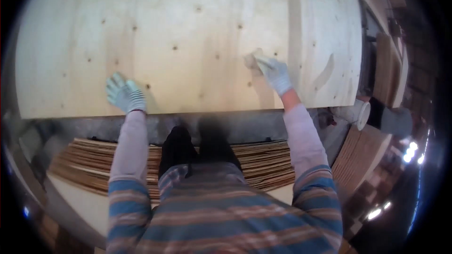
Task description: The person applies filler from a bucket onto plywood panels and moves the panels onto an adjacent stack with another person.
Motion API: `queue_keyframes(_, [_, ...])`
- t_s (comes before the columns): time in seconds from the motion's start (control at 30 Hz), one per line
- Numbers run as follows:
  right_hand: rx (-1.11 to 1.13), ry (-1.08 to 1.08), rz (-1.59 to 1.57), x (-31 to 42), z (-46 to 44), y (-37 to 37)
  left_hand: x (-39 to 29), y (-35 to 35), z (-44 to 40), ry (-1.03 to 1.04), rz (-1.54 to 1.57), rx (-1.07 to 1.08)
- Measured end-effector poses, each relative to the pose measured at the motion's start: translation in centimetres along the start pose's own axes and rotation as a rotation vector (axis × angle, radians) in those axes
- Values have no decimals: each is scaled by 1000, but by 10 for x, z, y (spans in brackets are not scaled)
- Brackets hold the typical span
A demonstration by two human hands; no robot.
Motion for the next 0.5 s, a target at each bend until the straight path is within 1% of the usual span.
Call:
queue_keyframes(0.07, [-46, -99, 145, 31, 45, 32, -7, -24, -6, -37, -59, 140])
queue_keyframes(0.1, [-165, -84, 35, 53, 65, 48, -4, -25, -8, -39, -32, 141])
queue_keyframes(0.13, [-208, -73, 63, 81, 80, 60, 0, -20, -5, -28, -7, 143])
queue_keyframes(0.17, [-146, -102, 194, 117, 89, 67, 1, -25, -6, -4, -23, 147])
queue_keyframes(0.2, [-269, 342, -419, 143, 99, 91, 5, -25, -7, -1, 21, 116])
queue_keyframes(0.23, [-328, 508, -814, 163, 107, 121, 10, -12, -13, -28, 30, 160])
queue_keyframes(0.27, [-346, 672, -1203, 182, 99, 149, 15, -14, -26, 147, 115, 168])
queue_keyframes(0.3, [-484, 677, -1335, 228, 76, 169, 25, -15, -34, 334, 200, 211])
queue_keyframes(0.33, [-613, 693, -1442, 275, 56, 175, 39, -18, -61, 474, 203, 290])
queue_keyframes(0.37, [-549, 789, -1328, 281, 41, 189, 56, -23, -100, 617, 206, 382])
queue_keyframes(0.4, [-592, 637, -1281, 308, 7, 189, 76, -21, -139, 766, 203, 480])
queue_keyframes(0.43, [-642, 579, -1361, 316, -35, 196, 101, 12, -179, 574, 257, 265])
queue_keyframes(0.47, [-687, 519, -1444, 324, -77, 202, 129, 14, -223, 429, 247, 132])
queue_keyframes(0.5, [-734, 571, -1654, 316, -119, 215, 157, 15, -266, 276, 246, 16])
Point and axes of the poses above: each hand's wrist, its own z-axis away from the middle knuckle, its own y-axis out of the palm, x = y × z, the point moved 1 cm from there along -z, towards the middle knuckle, and after that the axes turned 15 degrees about -y, right-handed, at the moved point
